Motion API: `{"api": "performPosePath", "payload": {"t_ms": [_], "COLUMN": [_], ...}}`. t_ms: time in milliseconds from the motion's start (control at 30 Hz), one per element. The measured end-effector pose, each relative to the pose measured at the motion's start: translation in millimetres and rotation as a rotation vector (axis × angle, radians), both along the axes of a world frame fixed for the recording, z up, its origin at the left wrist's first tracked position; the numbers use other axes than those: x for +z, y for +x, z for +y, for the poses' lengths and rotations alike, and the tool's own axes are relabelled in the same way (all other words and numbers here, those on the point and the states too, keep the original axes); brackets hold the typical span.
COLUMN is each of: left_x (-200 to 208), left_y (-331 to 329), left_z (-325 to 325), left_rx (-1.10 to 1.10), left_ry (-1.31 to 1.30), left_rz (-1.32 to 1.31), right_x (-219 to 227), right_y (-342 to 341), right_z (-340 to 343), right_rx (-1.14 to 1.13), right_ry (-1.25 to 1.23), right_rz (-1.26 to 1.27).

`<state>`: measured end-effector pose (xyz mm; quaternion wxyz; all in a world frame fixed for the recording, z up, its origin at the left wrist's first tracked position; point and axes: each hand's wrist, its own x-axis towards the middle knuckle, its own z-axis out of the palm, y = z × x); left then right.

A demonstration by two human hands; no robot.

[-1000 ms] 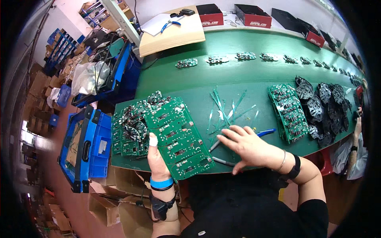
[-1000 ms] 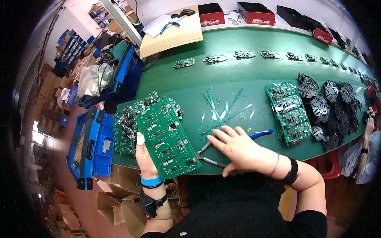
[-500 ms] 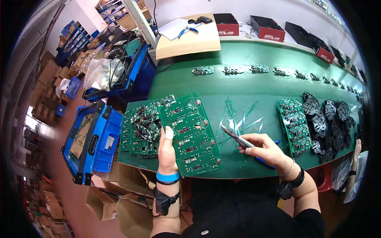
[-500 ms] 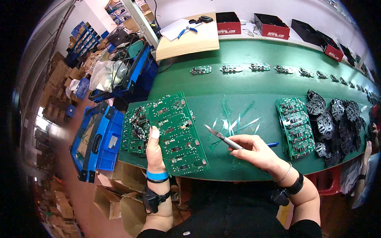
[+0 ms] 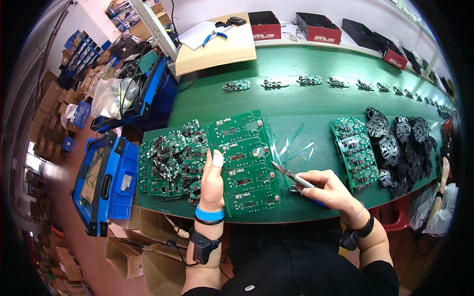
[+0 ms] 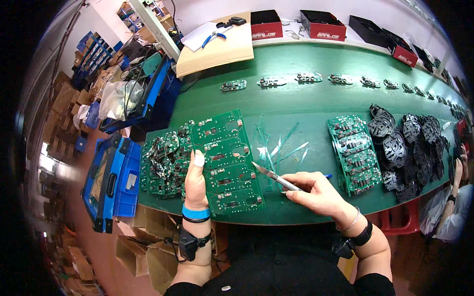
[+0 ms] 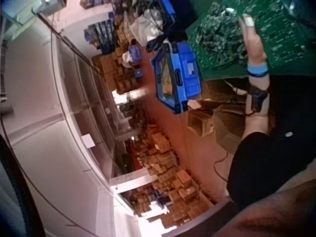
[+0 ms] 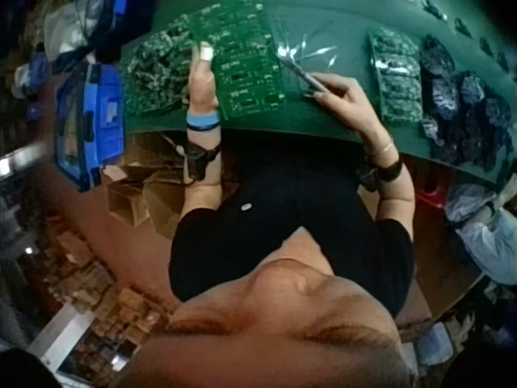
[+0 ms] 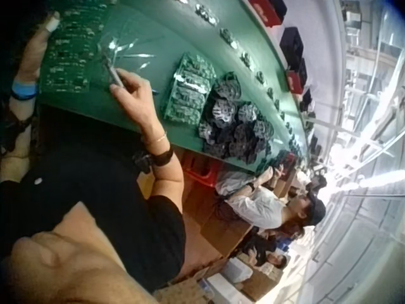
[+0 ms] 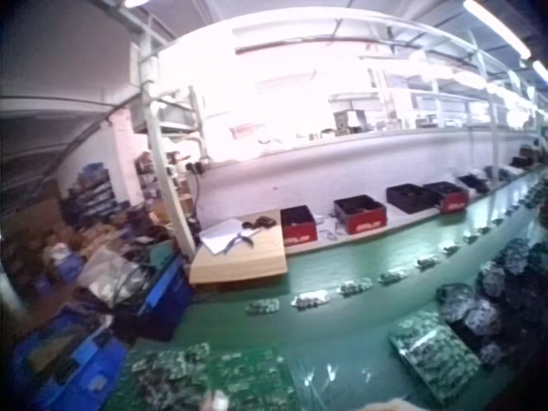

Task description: Cutting components and assembling printed circuit boards at a workstation.

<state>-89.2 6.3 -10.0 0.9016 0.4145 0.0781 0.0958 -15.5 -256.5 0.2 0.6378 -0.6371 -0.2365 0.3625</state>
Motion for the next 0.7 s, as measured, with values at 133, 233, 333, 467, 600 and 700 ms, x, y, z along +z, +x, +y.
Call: {"api": "performPosePath", "payload": {"t_ms": [133, 233, 333, 467, 600, 700], "left_x": [-5, -2, -3, -1, 7, 12], "left_y": [6, 14, 17, 14, 9, 8], "left_z": [-8, -19, -22, -10, -13, -16], "left_rx": [-0.23, -0.355, -0.344, -0.181, -0.052, -0.036], "left_ry": [-0.246, -0.459, -0.403, -0.167, 0.034, 0.127], "left_rz": [0.02, -0.052, -0.076, -0.067, 0.005, 0.008], "right_x": [-15, -23, -19, -12, 2, 5], "right_y": [5, 3, 3, 6, 14, 16], "right_z": [-7, -8, -12, -16, -11, -8], "right_rx": [0.154, 0.2, 0.249, 0.002, -0.104, -0.092], "right_ry": [0.154, 0.288, 0.321, 0.101, 0.041, 0.042], "right_rz": [0.243, 0.388, 0.427, 0.136, 0.015, -0.001]}}
